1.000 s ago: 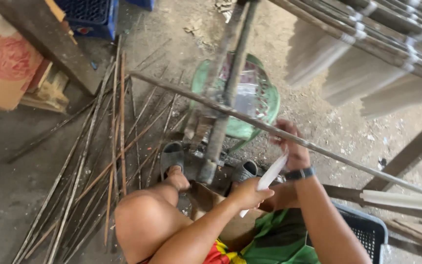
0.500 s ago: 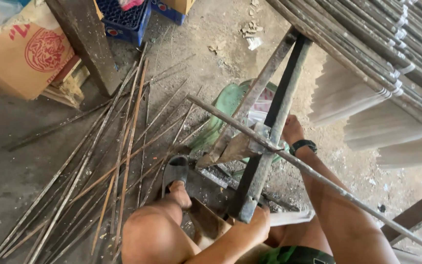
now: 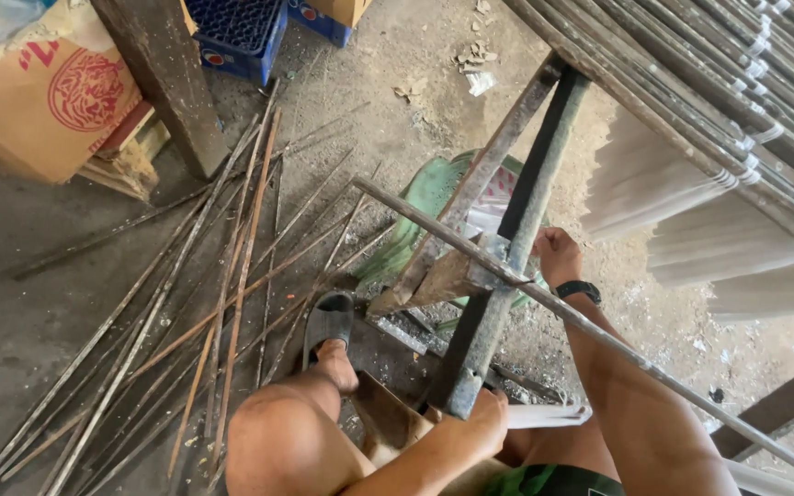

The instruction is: The person is packaging bundles of white candles by sliding them into clear plastic bags.

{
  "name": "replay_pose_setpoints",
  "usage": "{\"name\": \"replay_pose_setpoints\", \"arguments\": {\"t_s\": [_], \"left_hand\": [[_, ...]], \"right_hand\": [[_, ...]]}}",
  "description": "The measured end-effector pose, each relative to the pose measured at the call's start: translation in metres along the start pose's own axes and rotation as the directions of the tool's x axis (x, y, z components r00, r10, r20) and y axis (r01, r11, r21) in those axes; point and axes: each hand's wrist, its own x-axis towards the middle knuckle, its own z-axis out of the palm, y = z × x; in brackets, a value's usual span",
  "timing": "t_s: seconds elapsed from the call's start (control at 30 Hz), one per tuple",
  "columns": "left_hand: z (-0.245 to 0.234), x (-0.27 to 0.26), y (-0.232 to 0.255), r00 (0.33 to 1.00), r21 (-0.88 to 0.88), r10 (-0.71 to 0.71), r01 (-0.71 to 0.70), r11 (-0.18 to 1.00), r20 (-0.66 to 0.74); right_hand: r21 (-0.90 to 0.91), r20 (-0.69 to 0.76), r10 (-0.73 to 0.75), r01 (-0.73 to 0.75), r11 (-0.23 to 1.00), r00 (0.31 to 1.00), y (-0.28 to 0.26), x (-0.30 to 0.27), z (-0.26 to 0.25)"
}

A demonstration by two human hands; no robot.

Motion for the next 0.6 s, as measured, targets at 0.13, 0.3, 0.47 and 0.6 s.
{"name": "replay_pose_setpoints", "arguments": {"t_s": [0.13, 0.3, 0.47, 0.6], "left_hand": [[-0.045, -0.063, -0.005, 0.998, 0.023, 0.001, 0.001, 1.0, -0.056], [-0.07, -0.103, -0.009, 0.981, -0.574, 0.011, -0.121, 0.81, -0.192], [-0.077, -0.102, -0.016, 0.983, -0.682, -0.022, -0.109, 0.723, -0.18], [-0.081, -0.11, -0.02, 0.987, -0.732, -0.054, -0.076, 0.677, -0.153]], "right_hand": [[0.345, 0.131, -0.016, -0.03, 0.938, 0.991, -0.036, -0.028, -0.036], [0.522, 0.252, 0.187, -0.296, 0.8, 0.95, -0.067, -0.045, -0.07], [0.69, 0.285, -0.017, -0.193, 0.698, 0.958, -0.054, -0.039, -0.073], [0.653, 0.246, 0.053, -0.205, 0.729, 0.968, -0.087, -0.056, -0.084]]}}
